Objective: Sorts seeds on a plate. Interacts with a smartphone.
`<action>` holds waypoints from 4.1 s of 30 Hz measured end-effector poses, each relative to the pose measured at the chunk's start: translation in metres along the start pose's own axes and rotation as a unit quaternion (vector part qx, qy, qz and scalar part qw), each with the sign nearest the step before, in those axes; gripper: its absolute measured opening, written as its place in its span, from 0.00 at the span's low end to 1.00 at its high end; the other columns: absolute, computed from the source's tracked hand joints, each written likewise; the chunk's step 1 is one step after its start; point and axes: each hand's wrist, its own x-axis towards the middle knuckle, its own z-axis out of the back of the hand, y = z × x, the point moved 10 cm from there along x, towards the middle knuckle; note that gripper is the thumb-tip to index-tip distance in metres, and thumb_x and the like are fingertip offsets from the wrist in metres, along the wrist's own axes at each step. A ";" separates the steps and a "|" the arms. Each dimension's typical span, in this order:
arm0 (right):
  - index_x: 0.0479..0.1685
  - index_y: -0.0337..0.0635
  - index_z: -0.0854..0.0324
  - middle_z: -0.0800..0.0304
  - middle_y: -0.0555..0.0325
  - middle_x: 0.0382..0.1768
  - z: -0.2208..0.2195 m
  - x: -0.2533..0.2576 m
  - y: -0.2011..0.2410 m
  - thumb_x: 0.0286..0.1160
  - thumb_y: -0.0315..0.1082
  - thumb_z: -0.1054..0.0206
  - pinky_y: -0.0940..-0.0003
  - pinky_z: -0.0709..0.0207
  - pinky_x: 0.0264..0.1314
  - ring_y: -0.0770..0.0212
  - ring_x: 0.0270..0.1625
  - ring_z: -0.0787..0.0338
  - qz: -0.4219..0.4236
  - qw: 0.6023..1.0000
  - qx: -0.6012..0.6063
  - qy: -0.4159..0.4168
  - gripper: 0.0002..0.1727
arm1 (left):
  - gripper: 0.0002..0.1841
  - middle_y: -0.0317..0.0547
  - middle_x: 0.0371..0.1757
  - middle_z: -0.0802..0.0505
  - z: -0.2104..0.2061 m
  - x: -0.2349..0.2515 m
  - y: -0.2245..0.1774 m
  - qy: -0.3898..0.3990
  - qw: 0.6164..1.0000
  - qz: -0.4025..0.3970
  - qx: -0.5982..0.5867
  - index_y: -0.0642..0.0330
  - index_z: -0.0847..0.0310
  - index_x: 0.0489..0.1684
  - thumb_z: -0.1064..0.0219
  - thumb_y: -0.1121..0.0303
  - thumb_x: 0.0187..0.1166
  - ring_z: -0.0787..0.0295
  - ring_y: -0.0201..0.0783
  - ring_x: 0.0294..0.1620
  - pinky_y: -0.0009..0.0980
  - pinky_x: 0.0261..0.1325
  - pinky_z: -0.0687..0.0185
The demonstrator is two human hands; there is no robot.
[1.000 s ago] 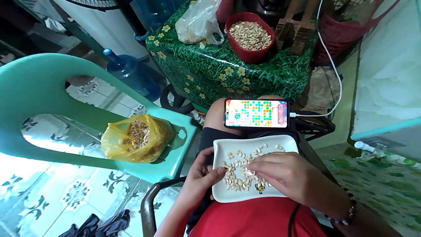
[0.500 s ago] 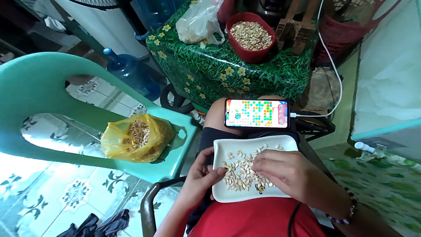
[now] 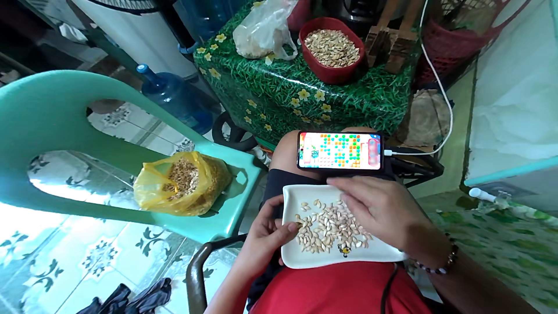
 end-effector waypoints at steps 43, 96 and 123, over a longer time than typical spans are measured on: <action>0.73 0.57 0.15 0.15 0.49 0.51 -0.029 -0.030 -0.001 0.66 0.33 0.23 0.56 0.15 0.47 0.52 0.48 0.13 0.015 0.970 0.079 0.228 0.29 | 0.29 0.45 0.41 0.05 0.000 0.001 0.000 -0.013 1.000 0.012 0.013 0.55 0.38 0.77 0.30 0.71 0.78 0.05 0.34 0.33 0.27 0.35 0.08; 0.38 0.43 0.08 0.09 0.55 0.36 -0.024 -0.017 0.020 0.74 0.27 0.36 0.67 0.14 0.42 0.59 0.40 0.09 0.081 0.990 0.061 0.097 0.09 | 0.29 0.44 0.39 0.05 0.000 0.001 0.000 -0.006 1.000 0.006 0.008 0.55 0.38 0.77 0.30 0.71 0.78 0.05 0.34 0.32 0.27 0.32 0.09; 0.58 0.55 0.08 0.12 0.55 0.68 -0.045 -0.023 0.040 0.79 0.28 0.35 0.50 0.15 0.60 0.46 0.68 0.14 0.150 0.966 0.013 0.208 0.16 | 0.29 0.45 0.41 0.05 0.000 0.001 -0.001 -0.009 1.000 0.006 0.012 0.55 0.38 0.77 0.29 0.71 0.78 0.06 0.33 0.32 0.25 0.31 0.10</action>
